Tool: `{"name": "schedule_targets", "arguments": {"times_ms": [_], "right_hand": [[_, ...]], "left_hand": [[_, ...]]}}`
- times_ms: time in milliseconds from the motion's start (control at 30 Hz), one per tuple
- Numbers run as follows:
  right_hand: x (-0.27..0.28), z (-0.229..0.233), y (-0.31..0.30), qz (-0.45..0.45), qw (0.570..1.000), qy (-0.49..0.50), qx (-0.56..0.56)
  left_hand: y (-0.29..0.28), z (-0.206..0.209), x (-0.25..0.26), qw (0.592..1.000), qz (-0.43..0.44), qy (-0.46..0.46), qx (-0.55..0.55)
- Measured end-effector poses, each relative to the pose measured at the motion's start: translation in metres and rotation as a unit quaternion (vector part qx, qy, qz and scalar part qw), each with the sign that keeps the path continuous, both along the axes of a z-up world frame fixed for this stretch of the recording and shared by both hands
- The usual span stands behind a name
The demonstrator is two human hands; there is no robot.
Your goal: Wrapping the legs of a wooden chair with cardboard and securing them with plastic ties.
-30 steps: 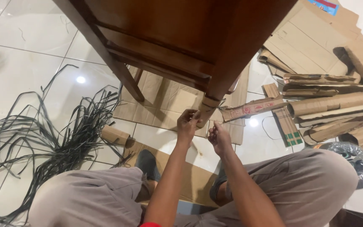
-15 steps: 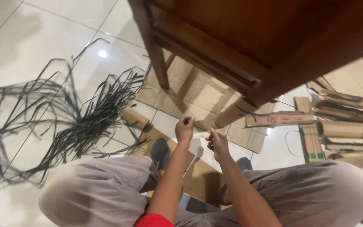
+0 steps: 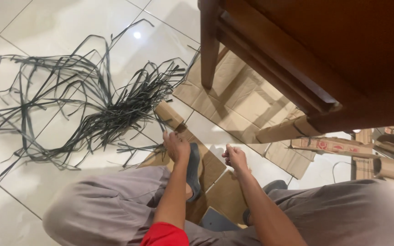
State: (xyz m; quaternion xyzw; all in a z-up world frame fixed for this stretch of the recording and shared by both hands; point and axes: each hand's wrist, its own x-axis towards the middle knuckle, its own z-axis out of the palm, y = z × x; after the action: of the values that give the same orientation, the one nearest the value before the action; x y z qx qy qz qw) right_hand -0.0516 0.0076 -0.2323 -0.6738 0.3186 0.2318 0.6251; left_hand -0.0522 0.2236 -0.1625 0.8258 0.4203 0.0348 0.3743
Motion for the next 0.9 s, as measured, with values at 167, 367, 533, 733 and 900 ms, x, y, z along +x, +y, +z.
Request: {"name": "schedule_targets", "arguments": {"times_ms": [167, 367, 533, 733, 900], "right_hand": [[0.002, 0.006, 0.014, 0.034, 0.999, -0.011, -0.014], [0.007, -0.002, 0.019, 0.046, 0.999, -0.021, -0.005], [0.018, 0.034, 0.035, 0.036, 0.993, -0.107, 0.015], [0.028, 0.055, 0.032, 0.037, 0.973, -0.223, 0.051], [0.026, 0.078, 0.027, 0.088, 0.956, -0.264, 0.089]], "left_hand": [[0.006, -0.035, -0.017, 0.996, -0.074, 0.002, 0.052], [-0.01, -0.029, -0.004, 0.949, -0.146, -0.245, 0.136], [-0.062, 0.007, 0.018, 0.937, -0.149, -0.313, -0.038], [-0.095, 0.024, 0.034, 0.876, -0.015, -0.299, -0.379], [-0.088, -0.005, 0.048, 0.88, 0.025, -0.283, -0.38]]}}
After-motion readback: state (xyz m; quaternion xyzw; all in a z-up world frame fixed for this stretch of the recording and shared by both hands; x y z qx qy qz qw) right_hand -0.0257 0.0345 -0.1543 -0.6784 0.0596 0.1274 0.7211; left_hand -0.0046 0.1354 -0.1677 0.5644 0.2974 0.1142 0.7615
